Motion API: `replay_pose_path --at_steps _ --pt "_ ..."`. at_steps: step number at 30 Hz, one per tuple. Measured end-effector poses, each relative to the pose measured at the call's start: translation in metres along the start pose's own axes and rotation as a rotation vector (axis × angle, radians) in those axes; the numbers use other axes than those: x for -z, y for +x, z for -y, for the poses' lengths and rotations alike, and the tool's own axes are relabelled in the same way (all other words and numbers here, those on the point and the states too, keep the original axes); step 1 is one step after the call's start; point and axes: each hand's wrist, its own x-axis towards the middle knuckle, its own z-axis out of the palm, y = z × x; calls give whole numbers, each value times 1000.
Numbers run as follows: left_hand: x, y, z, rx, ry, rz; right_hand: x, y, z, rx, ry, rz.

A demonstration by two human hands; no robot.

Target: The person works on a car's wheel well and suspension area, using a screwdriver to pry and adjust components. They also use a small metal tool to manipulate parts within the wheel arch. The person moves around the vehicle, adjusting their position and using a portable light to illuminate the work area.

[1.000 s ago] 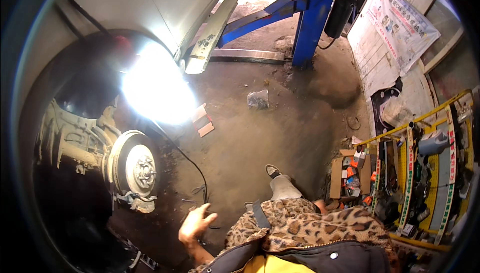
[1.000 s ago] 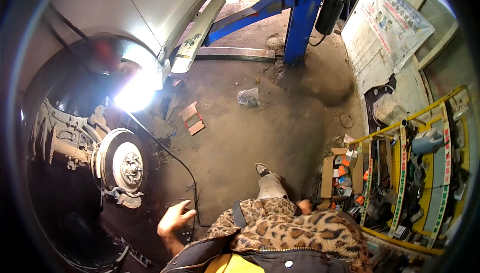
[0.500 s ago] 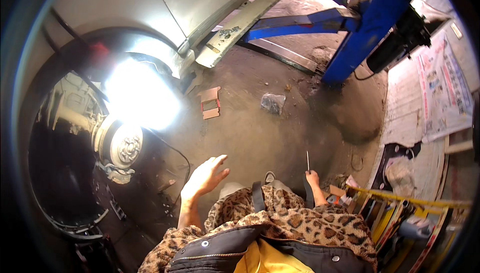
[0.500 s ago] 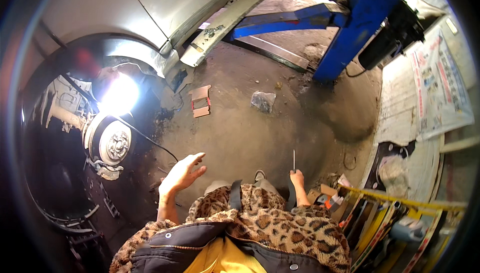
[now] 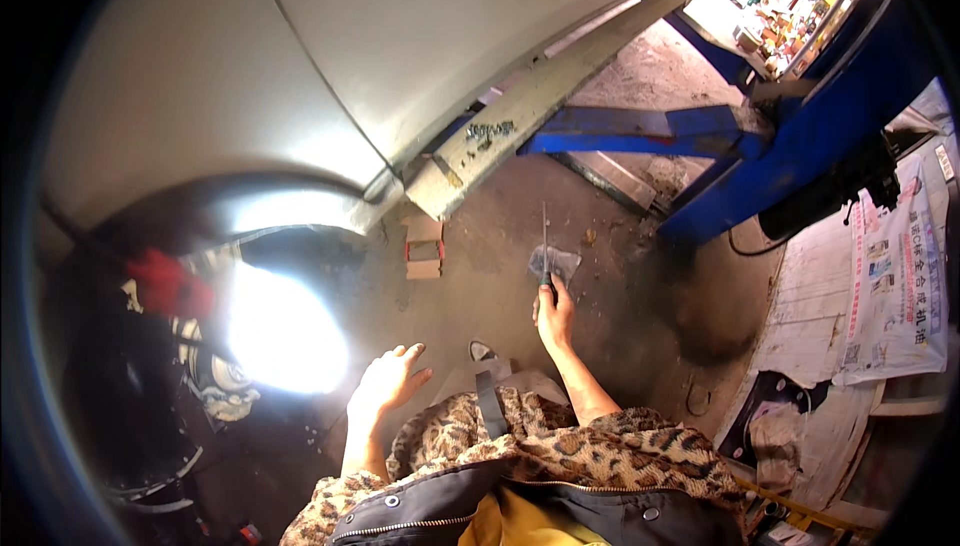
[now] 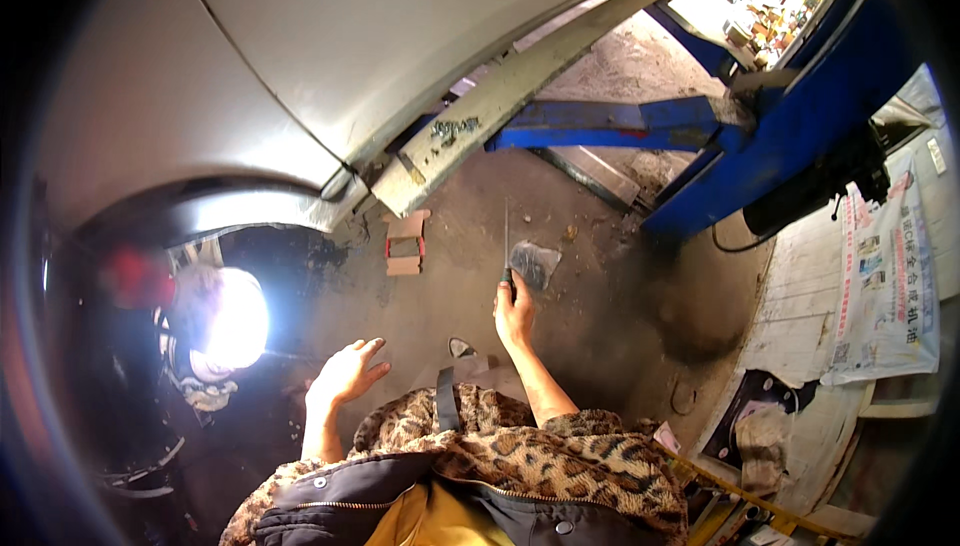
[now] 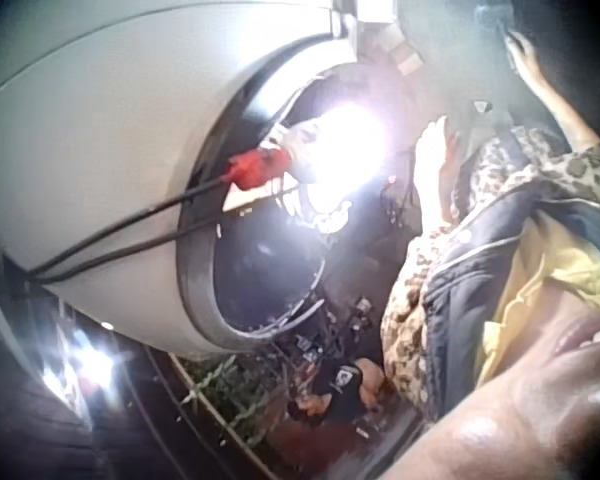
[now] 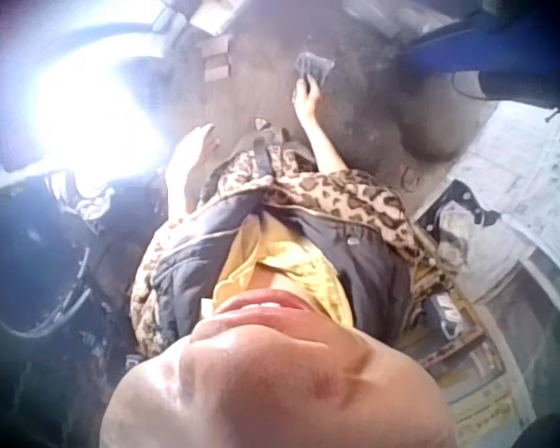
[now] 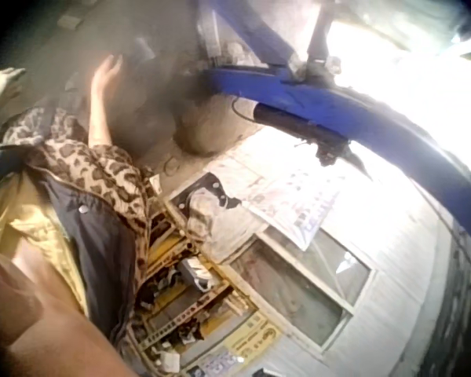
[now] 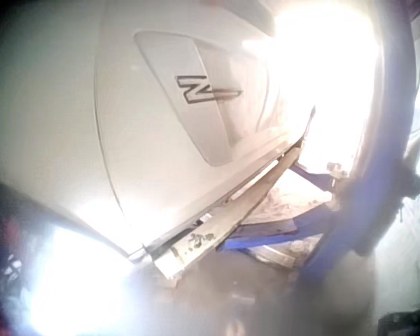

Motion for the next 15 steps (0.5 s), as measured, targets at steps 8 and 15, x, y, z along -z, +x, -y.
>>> replay_pose_path --at_steps 8,15 --pt "17 37 -9 60 -196 -78 -25 156 98 508 -712 -91" --pt "-17 8 -24 407 -235 8 -46 286 151 776 -1037 61"
